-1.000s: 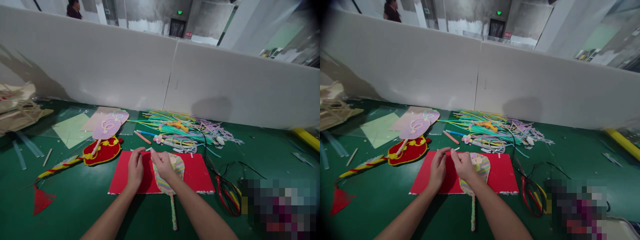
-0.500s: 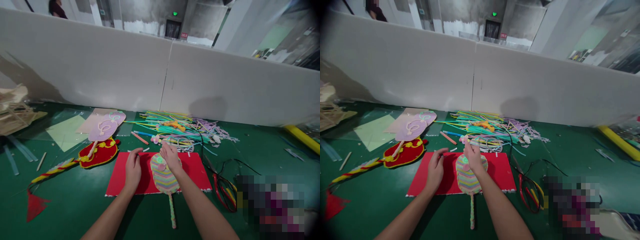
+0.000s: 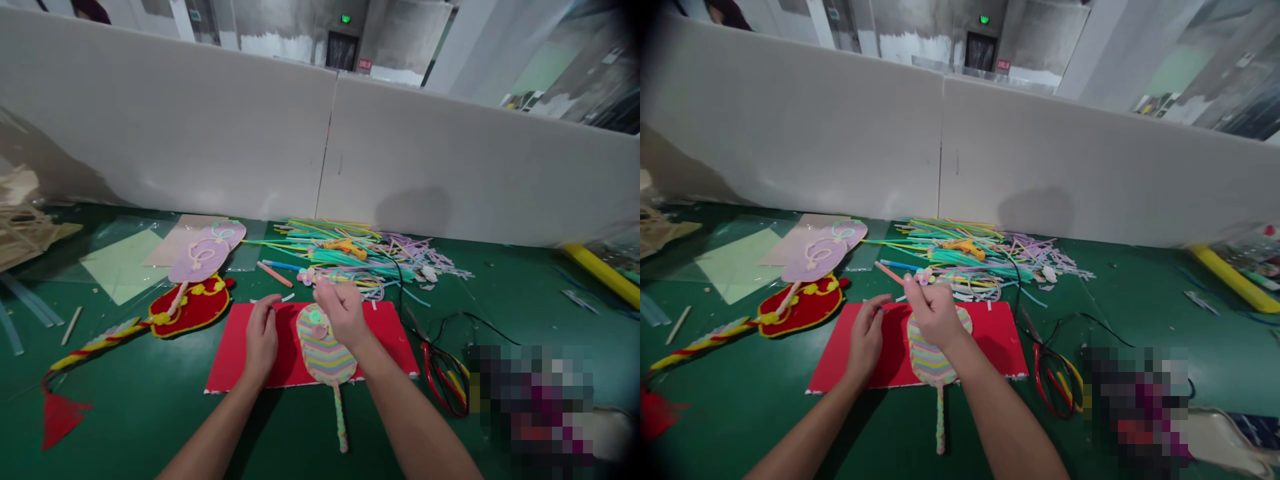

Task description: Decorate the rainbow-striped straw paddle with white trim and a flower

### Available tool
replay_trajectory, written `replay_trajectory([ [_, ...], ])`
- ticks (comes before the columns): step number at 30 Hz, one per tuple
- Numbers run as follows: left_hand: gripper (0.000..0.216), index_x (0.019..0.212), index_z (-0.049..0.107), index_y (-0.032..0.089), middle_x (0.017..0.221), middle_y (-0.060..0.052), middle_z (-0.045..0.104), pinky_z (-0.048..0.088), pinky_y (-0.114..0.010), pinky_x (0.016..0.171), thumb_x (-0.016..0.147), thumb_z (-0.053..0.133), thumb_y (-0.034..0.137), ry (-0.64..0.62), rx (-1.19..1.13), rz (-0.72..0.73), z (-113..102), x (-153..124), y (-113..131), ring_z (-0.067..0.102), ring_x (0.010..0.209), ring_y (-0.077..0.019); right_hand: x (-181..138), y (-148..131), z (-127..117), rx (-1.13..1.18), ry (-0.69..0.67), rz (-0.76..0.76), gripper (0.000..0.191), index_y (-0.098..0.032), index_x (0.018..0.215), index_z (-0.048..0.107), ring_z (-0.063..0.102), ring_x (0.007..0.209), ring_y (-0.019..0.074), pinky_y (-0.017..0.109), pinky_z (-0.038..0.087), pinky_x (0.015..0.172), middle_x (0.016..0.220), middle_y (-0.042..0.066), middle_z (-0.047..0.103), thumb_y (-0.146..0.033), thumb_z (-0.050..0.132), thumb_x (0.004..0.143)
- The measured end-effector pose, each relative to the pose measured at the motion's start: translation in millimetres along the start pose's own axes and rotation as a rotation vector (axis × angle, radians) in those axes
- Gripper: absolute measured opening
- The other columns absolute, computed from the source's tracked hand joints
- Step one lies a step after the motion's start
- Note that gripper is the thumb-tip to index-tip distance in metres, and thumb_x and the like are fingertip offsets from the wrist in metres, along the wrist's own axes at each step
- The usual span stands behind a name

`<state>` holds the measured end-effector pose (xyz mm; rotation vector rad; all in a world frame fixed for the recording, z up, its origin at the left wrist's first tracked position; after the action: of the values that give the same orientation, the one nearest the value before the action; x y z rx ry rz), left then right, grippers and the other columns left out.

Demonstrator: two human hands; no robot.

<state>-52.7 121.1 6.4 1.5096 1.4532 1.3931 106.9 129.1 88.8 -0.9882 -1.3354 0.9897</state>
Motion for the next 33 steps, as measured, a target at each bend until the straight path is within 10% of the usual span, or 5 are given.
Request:
replay_trajectory([
  [17,0.026,0.1,0.058,0.02,0.107,-0.007,0.061,0.041,-0.038,0.094,0.086,0.037,0.02,0.012,0.028,-0.038,-1,0,-1,0.053,0.106,-0.0213,16,49,-7,0.153,0.046,0.186,0.062,-0.024,0.041,0.016,0.011,0.034,0.0041,0.025,0.008,0.036,0.036,-0.01,0.014,-0.063,0.052,0.073],
  [33,0.025,0.102,0.056,0.02,0.107,-0.008,0.06,0.042,-0.038,0.092,0.086,0.038,0.021,-0.009,-0.019,-0.016,1,-1,-2,0.055,0.102,-0.0211,-21,24,35,-0.125,-0.124,0.068,0.054,-0.019,0.041,0.029,0.019,0.044,0.0065,0.027,0.014,0.047,0.044,-0.005,0.023,-0.046,0.05,0.082],
])
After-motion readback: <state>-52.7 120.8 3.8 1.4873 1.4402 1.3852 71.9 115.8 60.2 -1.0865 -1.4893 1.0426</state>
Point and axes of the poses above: each hand's wrist, its own x-axis towards the middle knuckle, its own z-axis out of the palm, y = z × x, the point moved 7 cm from there along x, towards the middle knuckle
